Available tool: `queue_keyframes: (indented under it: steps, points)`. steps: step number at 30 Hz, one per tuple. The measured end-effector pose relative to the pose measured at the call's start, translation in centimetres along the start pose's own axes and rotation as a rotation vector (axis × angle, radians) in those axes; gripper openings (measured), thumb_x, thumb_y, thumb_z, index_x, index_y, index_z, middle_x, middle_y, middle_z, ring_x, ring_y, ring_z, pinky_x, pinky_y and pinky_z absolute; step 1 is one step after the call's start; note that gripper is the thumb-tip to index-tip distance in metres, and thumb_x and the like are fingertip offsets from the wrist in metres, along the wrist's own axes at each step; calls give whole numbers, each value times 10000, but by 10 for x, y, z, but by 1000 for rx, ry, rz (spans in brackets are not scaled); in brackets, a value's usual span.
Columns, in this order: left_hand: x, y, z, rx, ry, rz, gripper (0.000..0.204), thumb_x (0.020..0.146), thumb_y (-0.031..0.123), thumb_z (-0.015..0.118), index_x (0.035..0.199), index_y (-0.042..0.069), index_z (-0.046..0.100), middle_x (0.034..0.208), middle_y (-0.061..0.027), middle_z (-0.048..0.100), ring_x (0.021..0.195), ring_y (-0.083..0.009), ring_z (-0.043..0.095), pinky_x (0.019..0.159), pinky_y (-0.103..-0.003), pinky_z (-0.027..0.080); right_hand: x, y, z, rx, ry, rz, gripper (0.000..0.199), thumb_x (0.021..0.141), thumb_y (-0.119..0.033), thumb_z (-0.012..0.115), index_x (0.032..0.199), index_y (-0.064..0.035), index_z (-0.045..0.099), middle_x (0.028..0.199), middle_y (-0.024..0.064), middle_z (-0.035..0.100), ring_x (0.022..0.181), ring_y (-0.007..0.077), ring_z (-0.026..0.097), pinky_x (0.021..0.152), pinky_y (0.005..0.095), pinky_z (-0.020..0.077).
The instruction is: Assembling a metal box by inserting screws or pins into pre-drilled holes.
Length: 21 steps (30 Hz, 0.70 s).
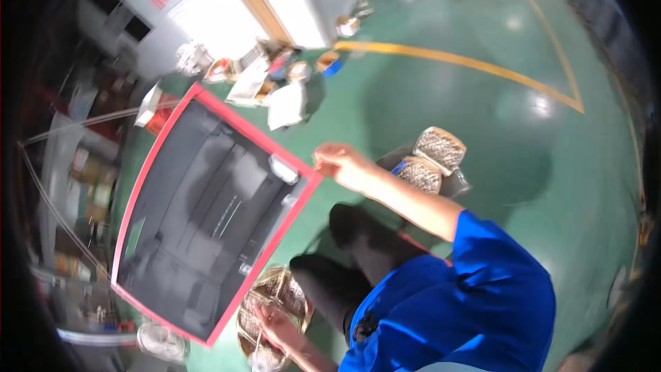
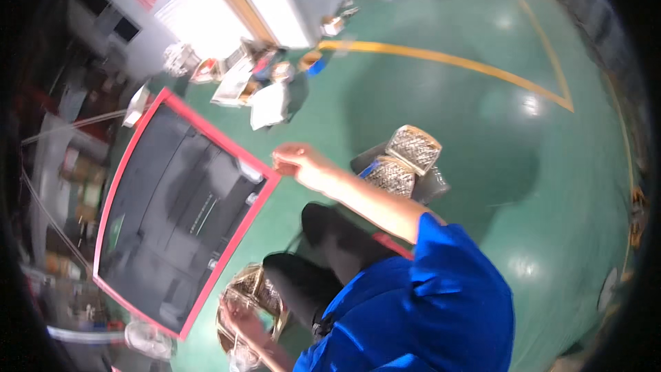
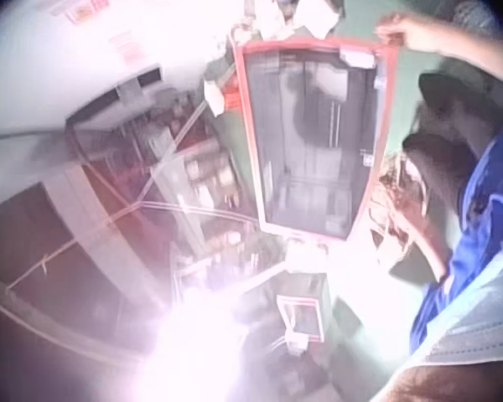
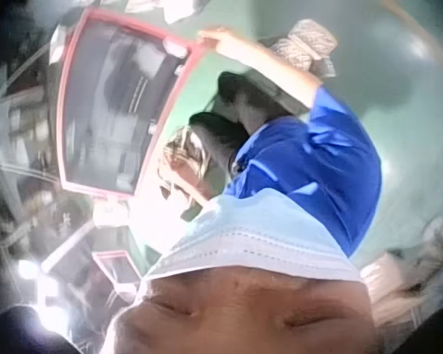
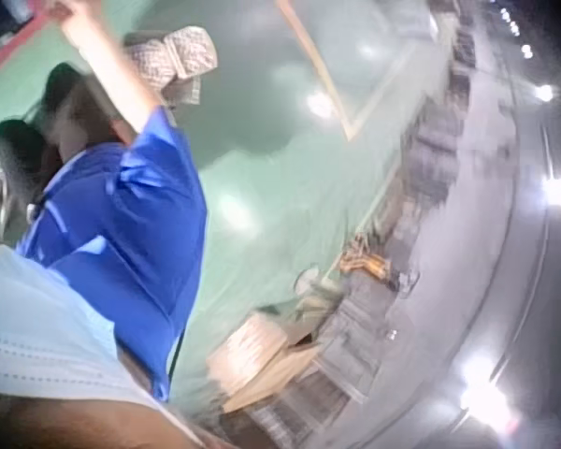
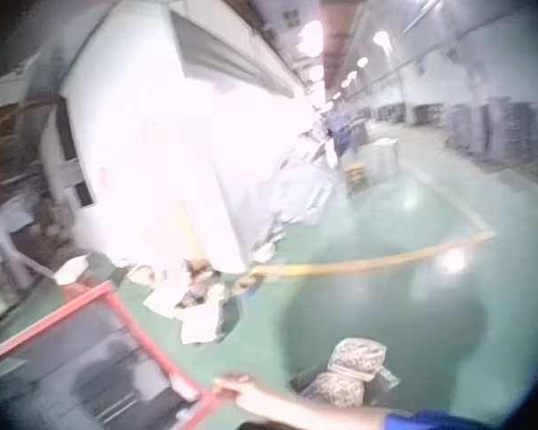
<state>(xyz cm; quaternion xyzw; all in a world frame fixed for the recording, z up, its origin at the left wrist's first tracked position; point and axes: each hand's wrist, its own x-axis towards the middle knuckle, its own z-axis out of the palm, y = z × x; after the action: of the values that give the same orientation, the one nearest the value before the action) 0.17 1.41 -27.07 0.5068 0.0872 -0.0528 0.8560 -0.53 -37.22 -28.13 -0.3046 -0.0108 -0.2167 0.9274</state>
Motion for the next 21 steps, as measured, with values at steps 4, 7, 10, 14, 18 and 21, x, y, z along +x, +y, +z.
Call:
queue_keyframes:
  steps: [4, 7, 10, 14, 18, 21]
  points:
    - [-22, -30, 60, -59, -230, -501, 175, 901, 180, 543, 1021, 60, 590, 599, 75, 322, 498, -32, 265, 426, -190, 188, -22, -5, 13, -13, -114, 107, 76, 870, -118, 599, 895, -47, 603, 808, 13, 586, 787, 119, 576, 767, 266, 474]
    - [-30, -53, 77, -9, -348, -606, 233, 923, 173, 502, 1094, 33, 577, 601, 58, 323, 488, -37, 253, 413, -186, 167, -35, -1, 23, -77, -226, 183, 73, 854, -98, 616, 893, -36, 610, 811, 23, 600, 776, 123, 586, 760, 263, 473]
    - [-41, -60, 100, 48, -438, -670, 254, 937, 195, 490, 1116, 36, 573, 602, 50, 332, 482, -38, 258, 406, -171, 184, -48, -3, 33, -194, -313, 236, 71, 834, -72, 633, 881, -22, 617, 811, 29, 613, 770, 120, 593, 754, 258, 470]
    - [-45, -67, 104, 47, -502, -752, 286, 929, 178, 471, 1163, 25, 530, 616, 57, 300, 503, -34, 254, 408, -171, 192, -62, -6, 45, -372, -371, 332, 84, 783, -59, 691, 834, -9, 646, 816, 40, 637, 764, 111, 603, 733, 240, 472]
    - [-49, -71, 92, -42, -474, -794, 327, 919, 236, 512, 1168, 25, 523, 629, 40, 339, 520, -40, 289, 418, -162, 208, -54, -10, 56, -519, -438, 238, 73, 788, -71, 693, 820, -14, 662, 838, 29, 641, 793, 104, 593, 727, 236, 467]
    - [-51, -64, 90, -32, -396, -827, 375, 885, 266, 547, 1150, 5, 500, 638, 33, 346, 522, -49, 295, 426, -168, 225, -19, -22, 71, -479, -308, -36, 110, 790, -28, 677, 886, -8, 628, 850, 29, 616, 836, 97, 584, 733, 242, 485]
